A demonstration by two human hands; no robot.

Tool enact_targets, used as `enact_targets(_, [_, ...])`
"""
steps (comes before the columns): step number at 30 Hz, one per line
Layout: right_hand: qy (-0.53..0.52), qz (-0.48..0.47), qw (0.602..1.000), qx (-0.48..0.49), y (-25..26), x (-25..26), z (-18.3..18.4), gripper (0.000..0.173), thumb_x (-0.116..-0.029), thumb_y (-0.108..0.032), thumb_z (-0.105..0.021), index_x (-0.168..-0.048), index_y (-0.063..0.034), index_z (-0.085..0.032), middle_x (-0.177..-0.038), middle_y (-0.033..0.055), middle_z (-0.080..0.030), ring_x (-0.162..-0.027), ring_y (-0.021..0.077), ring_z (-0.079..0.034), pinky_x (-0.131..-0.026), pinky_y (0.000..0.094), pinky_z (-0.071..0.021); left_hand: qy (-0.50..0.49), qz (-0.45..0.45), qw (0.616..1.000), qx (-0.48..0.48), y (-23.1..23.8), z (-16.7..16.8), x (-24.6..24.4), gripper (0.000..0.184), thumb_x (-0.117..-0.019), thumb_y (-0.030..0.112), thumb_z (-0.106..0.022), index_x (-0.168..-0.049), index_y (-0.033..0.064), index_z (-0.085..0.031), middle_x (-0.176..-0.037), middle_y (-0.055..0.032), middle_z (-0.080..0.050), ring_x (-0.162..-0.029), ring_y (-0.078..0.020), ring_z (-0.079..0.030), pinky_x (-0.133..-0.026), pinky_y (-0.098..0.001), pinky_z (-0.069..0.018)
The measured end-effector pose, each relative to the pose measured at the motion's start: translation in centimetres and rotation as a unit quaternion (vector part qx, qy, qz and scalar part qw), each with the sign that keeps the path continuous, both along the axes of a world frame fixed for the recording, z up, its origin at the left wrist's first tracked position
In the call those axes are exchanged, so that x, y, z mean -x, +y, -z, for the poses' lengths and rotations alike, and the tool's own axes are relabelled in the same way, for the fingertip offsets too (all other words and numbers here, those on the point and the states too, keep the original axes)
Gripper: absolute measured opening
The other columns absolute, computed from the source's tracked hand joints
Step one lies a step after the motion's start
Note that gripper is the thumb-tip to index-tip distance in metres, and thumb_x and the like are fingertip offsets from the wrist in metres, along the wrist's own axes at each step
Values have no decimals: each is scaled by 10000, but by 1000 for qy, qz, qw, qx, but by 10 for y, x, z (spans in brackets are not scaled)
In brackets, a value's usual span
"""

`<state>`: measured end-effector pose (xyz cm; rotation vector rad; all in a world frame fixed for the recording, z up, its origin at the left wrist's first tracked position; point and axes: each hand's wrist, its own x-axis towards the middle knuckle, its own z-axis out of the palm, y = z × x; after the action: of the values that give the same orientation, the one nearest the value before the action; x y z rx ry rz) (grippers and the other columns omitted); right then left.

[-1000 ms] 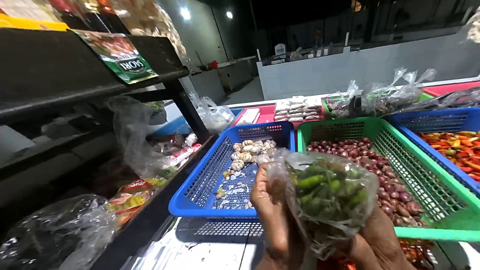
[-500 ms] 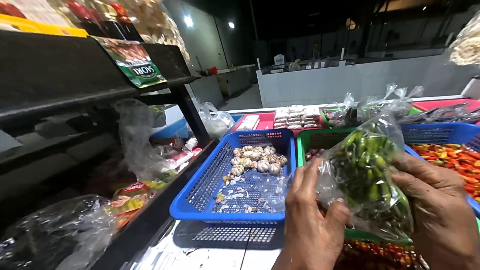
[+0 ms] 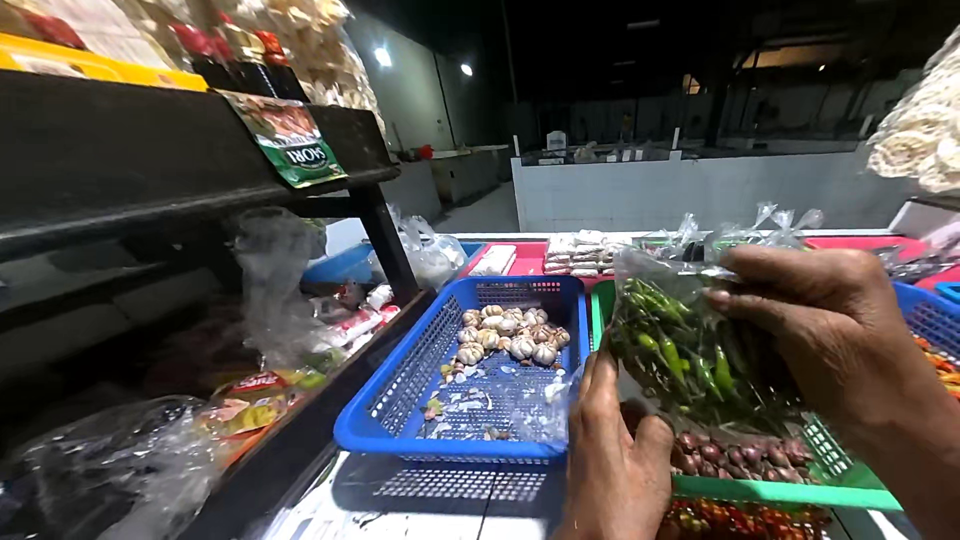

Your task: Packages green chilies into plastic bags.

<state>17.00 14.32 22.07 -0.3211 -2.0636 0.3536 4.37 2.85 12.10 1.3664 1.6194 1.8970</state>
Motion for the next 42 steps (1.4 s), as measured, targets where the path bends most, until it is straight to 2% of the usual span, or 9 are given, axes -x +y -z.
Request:
enact_targets(3, [13, -22, 1000, 3, 10, 6, -14, 165, -914, -138, -581, -789, -183, -679, -651, -108, -584, -567, -17, -547, -490, 187, -444, -65, 55, 996, 7, -7, -10, 2, 764, -833, 52, -600, -1559, 94, -368, -1157, -103, -652, -556, -136, -639, -460, -302, -583])
enact_targets(5, [25, -42, 999, 20, 10, 8, -25, 186, -897, -106, -583, -741, -174, -659, -618, -95, -570, -524, -5, -525, -450, 184, -419, -72, 61, 995, 15, -10, -16, 7, 817, -811, 70, -607, -1582, 134, -346, -1046, -93, -670, -464, -129, -575, -411, -285, -532])
enact_targets(10, [37, -109, 992, 58, -1, 23, -43, 235, -882, -32, -571, -708, -170, -649, -606, -103, -575, -513, -25, -515, -455, 141, -419, -32, 25, 999, 29, -16, -22, 17, 818, -800, 238, -677, -1564, 182, -389, -1200, -73, -640, -528, -87, -585, -456, -261, -534])
enact_targets(18, [49, -149, 985, 79, -2, 57, -65, 296, -870, 2, -580, -630, -171, -582, -552, -103, -525, -466, -24, -457, -423, 146, -361, -142, 82, 986, -36, -23, -28, 23, 570, -891, 121, -595, -1434, 83, -424, -730, -84, -656, -454, -138, -603, -390, -249, -516])
enact_targets(22, [7, -123, 992, -8, -9, 58, -68, 236, -882, -67, -583, -683, -184, -630, -589, -112, -534, -492, -22, -472, -426, 169, -359, -140, 54, 988, -41, -22, -30, 26, 645, -889, 69, -559, -1513, 81, -400, -779, -103, -669, -468, -162, -610, -422, -289, -546])
enact_targets(25, [-19, -125, 992, -28, 1, 66, -68, 237, -885, -79, -582, -678, -187, -622, -586, -111, -532, -478, -21, -450, -416, 172, -340, -151, 66, 985, -45, -21, -27, 26, 492, -906, 123, -560, -1386, 85, -460, -722, -93, -658, -485, -162, -629, -426, -280, -546])
enact_targets(35, [44, -140, 989, -25, 6, 71, -71, 233, -898, -65, -573, -700, -181, -613, -590, -126, -501, -470, -32, -406, -421, 155, -314, -176, 74, 981, -46, -16, -26, 29, 687, -881, 89, -594, -1530, 86, -370, -815, -128, -679, -468, -186, -619, -416, -315, -558])
enact_targets(38, [71, -126, 989, -10, 18, 78, -73, 239, -857, -48, -593, -675, -202, -613, -584, -153, -521, -480, -56, -433, -439, 144, -344, -163, 60, 984, -40, -18, -24, 30, 582, -894, 201, -664, -1409, 71, -425, -730, -81, -643, -436, -149, -589, -384, -269, -527])
enact_targets(42, [57, -158, 985, 32, 12, 79, -61, 234, -881, -38, -569, -688, -158, -626, -567, -110, -506, -449, -21, -394, -409, 160, -304, -138, 32, 990, -9, -14, -21, 35, 724, -872, 325, -680, -1481, 83, -373, -685, -60, -619, -413, -137, -561, -384, -275, -517])
